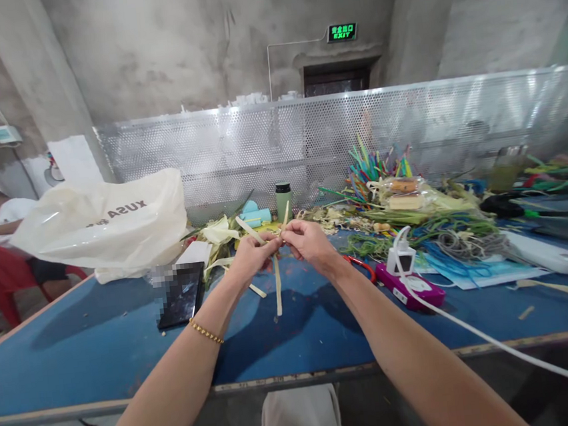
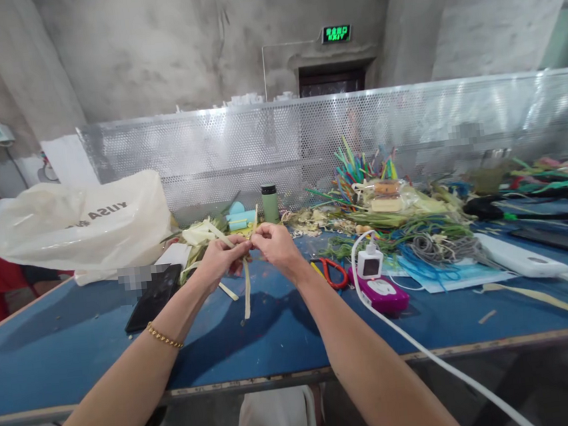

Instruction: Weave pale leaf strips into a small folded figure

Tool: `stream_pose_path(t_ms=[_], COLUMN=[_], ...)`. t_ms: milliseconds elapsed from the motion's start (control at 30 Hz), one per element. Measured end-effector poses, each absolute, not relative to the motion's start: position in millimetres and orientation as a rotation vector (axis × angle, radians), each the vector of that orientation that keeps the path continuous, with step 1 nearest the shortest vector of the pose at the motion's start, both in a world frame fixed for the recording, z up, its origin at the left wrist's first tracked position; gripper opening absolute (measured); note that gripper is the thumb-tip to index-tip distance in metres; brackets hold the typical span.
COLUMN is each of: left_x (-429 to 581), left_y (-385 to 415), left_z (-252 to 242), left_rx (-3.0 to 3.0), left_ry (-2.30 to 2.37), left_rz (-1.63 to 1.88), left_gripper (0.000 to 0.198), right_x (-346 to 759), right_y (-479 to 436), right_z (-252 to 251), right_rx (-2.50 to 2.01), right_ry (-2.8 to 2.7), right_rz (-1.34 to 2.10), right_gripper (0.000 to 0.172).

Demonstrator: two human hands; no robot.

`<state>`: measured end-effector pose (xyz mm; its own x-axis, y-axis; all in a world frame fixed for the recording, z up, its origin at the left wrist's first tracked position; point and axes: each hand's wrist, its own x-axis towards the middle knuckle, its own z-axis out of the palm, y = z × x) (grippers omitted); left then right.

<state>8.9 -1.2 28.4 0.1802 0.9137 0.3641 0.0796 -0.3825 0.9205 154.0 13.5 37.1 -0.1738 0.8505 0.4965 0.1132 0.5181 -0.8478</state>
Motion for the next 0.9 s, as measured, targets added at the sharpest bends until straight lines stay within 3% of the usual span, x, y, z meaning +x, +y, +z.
stream_pose_path(t_ms=[167, 500, 900], left_x=[6.4, 3.2, 5.9], left_y=[1.3, 5.0, 8.0], left_z=[29.9, 25.9, 23.9], left_rx=[1.664, 1.646, 1.611], left_ry=[1.002, 0.816, 0.975], left_rz=[1.342, 1.237, 1.379], left_gripper=[0.021, 0.011, 0.014], right_x=[154.6, 156.6, 149.0], right_y=[12.1, 19.0, 15.8], right_z=[37.8, 34.9, 31.8], right_rx=[-0.846, -0.741, -0.919], right_ry=[-1.682, -1.471, -1.537], right_rz=[0.736, 1.034, 0.851], right_gripper=[0.014, 0.014, 0.023])
